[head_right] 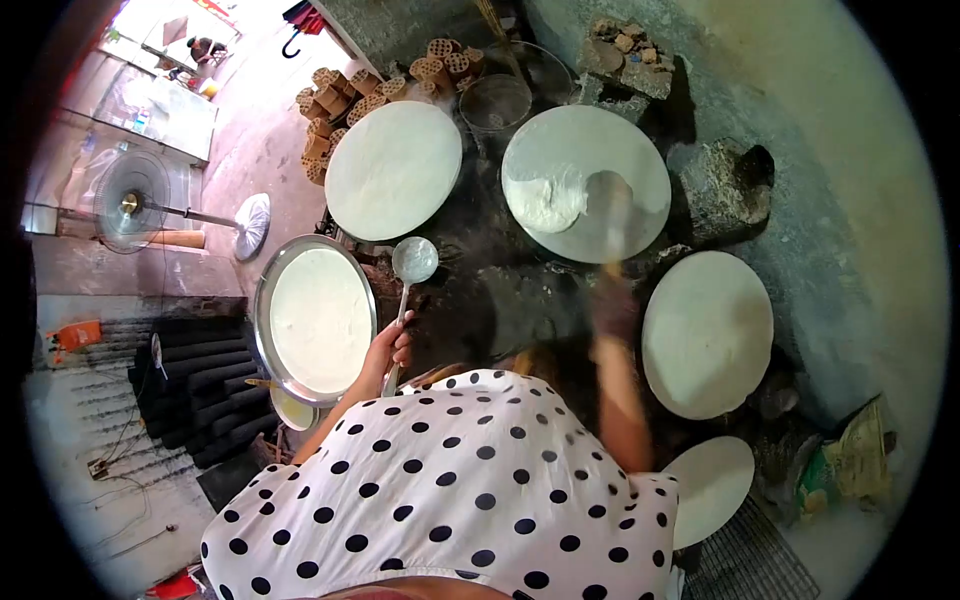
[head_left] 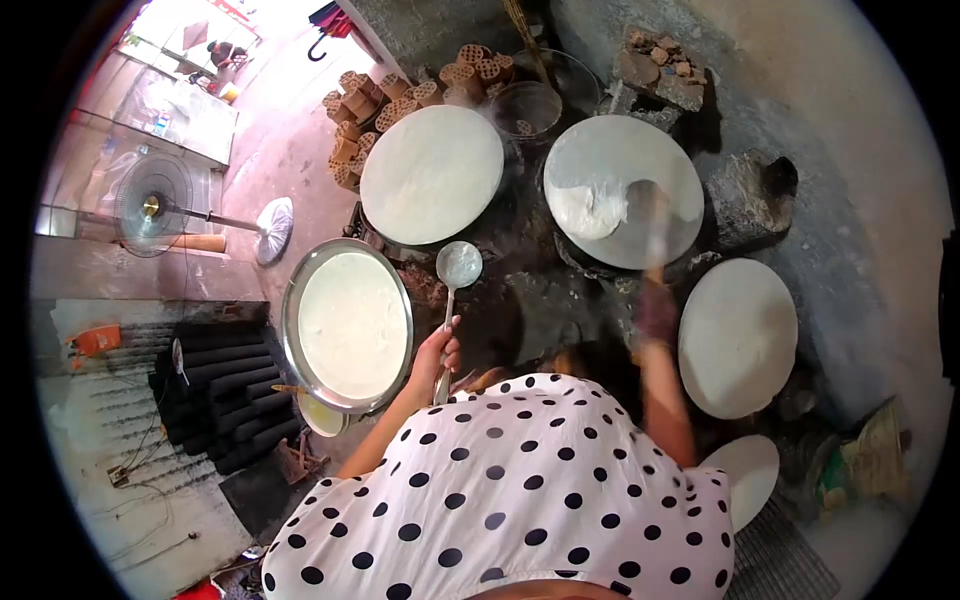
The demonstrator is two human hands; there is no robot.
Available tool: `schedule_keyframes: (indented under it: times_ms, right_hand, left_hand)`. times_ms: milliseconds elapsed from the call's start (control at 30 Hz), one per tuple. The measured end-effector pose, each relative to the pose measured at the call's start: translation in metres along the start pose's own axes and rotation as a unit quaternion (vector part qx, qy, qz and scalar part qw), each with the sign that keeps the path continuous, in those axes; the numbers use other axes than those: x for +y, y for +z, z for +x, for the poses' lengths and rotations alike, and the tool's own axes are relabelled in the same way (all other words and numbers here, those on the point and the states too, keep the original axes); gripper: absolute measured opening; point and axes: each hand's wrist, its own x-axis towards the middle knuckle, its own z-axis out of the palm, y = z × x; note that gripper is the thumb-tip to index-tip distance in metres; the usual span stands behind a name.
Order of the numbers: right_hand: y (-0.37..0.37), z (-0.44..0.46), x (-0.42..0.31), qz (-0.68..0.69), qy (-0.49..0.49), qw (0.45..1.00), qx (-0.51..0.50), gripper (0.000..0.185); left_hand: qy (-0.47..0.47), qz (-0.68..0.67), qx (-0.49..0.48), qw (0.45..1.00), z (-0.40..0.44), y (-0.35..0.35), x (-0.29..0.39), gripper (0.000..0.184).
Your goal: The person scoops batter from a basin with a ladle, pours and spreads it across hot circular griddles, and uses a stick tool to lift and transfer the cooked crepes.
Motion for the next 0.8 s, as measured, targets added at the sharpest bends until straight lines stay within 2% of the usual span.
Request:
schedule_keyframes:
  times_ms: [33, 67, 100, 133, 233, 267, 300, 333, 367, 400, 467, 567, 600, 667, 767, 800]
  right_hand:
    - [0.033, 0.005, -0.058, 0.112, 0.029, 0.993, 0.019, 0.038]
    - [0.019, 0.015, -0.145, 0.281, 0.163, 0.945, -0.029, 0.044]
    - [0.032, 0.024, -0.187, 0.177, 0.145, 0.972, -0.061, 0.048]
    - [0.082, 0.034, -0.196, 0.229, 0.152, 0.961, -0.021, 0.048]
    - [0.145, 0.024, -0.188, 0.209, 0.296, 0.928, 0.091, 0.037]
    - [0.147, 0.005, -0.166, 0.077, 0.228, 0.955, 0.171, 0.035]
    - [0.14, -0.008, -0.147, 0.08, 0.276, 0.951, 0.112, 0.032]
    - [0.12, -0.02, -0.143, 0.244, 0.34, 0.905, 0.075, 0.03]
    - [0.096, -0.032, -0.142, 0.38, 0.414, 0.825, 0.054, 0.028]
    - [0.039, -0.036, -0.185, 0.477, 0.45, 0.752, 0.066, 0.027]
    - [0.084, -0.005, -0.181, 0.582, 0.462, 0.649, 0.162, 0.024]
    - [0.087, 0.024, -0.249, 0.57, 0.385, 0.725, -0.03, 0.025]
    - [0.097, 0.022, -0.247, 0.575, 0.388, 0.72, -0.027, 0.025]
    - [0.111, 0.016, -0.24, 0.496, 0.416, 0.762, -0.034, 0.031]
    - [0.076, -0.016, -0.21, 0.431, 0.446, 0.784, -0.01, 0.038]
    - [0.072, -0.023, -0.185, 0.374, 0.434, 0.819, -0.008, 0.041]
  left_hand:
    - [-0.012, 0.003, -0.006, 1.0, 0.001, -0.008, 0.001, 0.034]
    - [-0.024, 0.004, -0.01, 1.0, 0.001, -0.017, 0.002, 0.034]
    - [-0.021, 0.014, -0.014, 1.0, -0.004, -0.021, 0.006, 0.034]
    - [-0.026, 0.01, -0.016, 0.999, -0.009, -0.026, 0.008, 0.034]
    - [-0.025, 0.034, -0.026, 0.999, -0.02, -0.052, 0.017, 0.037]
    - [-0.033, 0.031, -0.03, 0.999, -0.023, -0.063, 0.018, 0.037]
    - [-0.03, 0.043, -0.014, 0.999, -0.026, -0.072, 0.021, 0.036]
    - [-0.026, 0.055, 0.004, 0.998, -0.029, -0.083, 0.022, 0.035]
    - [-0.028, 0.04, -0.004, 0.999, -0.03, -0.094, 0.022, 0.036]
    - [-0.03, 0.037, -0.006, 0.999, -0.031, -0.107, 0.023, 0.036]
    - [-0.015, 0.019, -0.019, 1.0, -0.035, -0.128, 0.024, 0.04]
    - [-0.021, 0.038, -0.005, 0.999, -0.042, -0.136, 0.033, 0.038]
    - [-0.024, 0.036, -0.005, 0.999, -0.042, -0.137, 0.036, 0.037]
    - [-0.018, 0.054, -0.016, 0.998, -0.04, -0.14, 0.041, 0.036]
    - [-0.016, 0.057, -0.014, 0.998, -0.042, -0.133, 0.047, 0.036]
    - [-0.017, 0.053, -0.017, 0.998, -0.039, -0.133, 0.047, 0.037]
